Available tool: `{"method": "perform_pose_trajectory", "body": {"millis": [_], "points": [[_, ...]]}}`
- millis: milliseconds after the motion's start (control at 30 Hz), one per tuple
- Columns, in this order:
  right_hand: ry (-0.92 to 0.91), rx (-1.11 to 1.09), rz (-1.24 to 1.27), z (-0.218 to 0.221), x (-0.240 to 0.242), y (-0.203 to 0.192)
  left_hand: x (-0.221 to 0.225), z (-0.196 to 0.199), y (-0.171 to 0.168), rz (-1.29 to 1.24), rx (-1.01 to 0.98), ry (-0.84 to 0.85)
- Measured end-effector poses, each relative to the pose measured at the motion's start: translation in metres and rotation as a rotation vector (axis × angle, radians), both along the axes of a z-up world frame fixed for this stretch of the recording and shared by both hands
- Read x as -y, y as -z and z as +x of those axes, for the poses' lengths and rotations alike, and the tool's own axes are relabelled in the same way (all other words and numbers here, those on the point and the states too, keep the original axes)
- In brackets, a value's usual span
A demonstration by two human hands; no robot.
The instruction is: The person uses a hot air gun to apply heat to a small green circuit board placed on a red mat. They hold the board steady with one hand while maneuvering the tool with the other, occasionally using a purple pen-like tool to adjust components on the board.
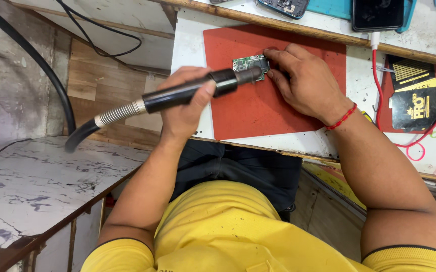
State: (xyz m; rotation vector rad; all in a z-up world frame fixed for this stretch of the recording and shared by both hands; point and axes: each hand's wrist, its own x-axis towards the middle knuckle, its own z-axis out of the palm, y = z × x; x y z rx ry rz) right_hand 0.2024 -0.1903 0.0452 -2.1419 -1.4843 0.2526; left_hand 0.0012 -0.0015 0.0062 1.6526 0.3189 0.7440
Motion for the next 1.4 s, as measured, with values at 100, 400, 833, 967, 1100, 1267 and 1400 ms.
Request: {"method": "perform_pose_trajectory", "body": {"millis": [100,400,833,967,1100,1267,1400], "points": [[0.001,-0.007,-0.011,0.000,-0.001,-0.001,0.003,0.003,0.001,-0.033,-0.014,-0.140],[0.010,0.002,-0.003,-0.002,-0.001,-0.003,-0.002,0.003,0.000,-0.016,0.023,-0.103],[0.040,-0.048,-0.002,-0.003,-0.006,0.001,0.003,-0.002,0.004,0.025,-0.111,-0.158],[0.009,0.004,0.016,0.000,-0.006,-0.002,0.003,0.004,-0.005,0.048,-0.001,-0.128],[0.025,-0.012,0.002,-0.001,-0.005,-0.002,-0.004,0.002,-0.007,0.039,-0.032,-0.059],[0.022,-0.006,0.022,-0.002,-0.005,-0.002,0.001,0.001,-0.006,0.034,-0.013,-0.125],[0.008,-0.014,0.003,-0.001,-0.004,-0.002,0.004,-0.003,-0.011,0.091,0.044,-0.006]]}}
